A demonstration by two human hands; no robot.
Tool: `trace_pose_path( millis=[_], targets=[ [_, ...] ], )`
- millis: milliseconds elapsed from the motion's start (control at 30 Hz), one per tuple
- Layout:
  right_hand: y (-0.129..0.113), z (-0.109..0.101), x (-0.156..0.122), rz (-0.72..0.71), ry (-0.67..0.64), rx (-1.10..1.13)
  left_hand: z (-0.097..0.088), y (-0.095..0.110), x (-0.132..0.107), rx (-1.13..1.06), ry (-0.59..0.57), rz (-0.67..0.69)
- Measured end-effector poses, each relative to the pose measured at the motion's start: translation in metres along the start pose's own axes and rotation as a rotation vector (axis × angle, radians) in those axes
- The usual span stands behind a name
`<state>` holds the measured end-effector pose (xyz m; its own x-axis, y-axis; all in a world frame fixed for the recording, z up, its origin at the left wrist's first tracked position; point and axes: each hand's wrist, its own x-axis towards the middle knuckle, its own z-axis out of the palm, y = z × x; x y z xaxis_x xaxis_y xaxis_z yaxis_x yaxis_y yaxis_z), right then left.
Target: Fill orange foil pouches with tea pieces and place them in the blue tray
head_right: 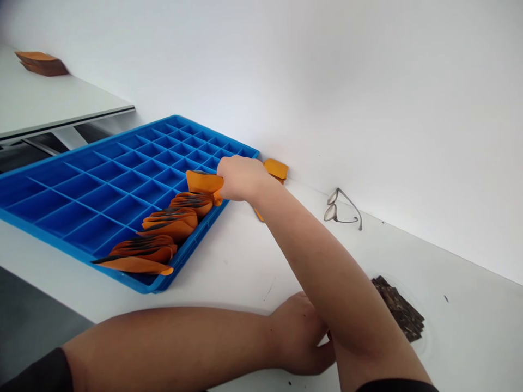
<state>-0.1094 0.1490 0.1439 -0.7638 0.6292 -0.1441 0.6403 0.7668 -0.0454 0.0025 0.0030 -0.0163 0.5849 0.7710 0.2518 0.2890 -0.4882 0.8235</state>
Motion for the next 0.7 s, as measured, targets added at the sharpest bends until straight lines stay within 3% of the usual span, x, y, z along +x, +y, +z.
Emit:
trace_pose_path(
  millis=[267,433,567,700],
  targets=[
    [0.002,-0.005,-0.006,-0.004,-0.039,0.064,0.0,-0.001,0.0,-0.007,-0.007,0.008],
    [0.006,-0.003,-0.009,-0.029,0.024,0.127,0.001,-0.001,0.0,-0.006,0.005,0.025],
    [0.021,-0.002,-0.018,-0.049,0.181,0.243,-0.002,0.001,0.001,0.072,-0.037,0.043],
    [0.037,-0.002,-0.039,-0.13,0.403,0.579,-0.008,0.006,0.004,0.211,-0.176,0.021]
  ],
)
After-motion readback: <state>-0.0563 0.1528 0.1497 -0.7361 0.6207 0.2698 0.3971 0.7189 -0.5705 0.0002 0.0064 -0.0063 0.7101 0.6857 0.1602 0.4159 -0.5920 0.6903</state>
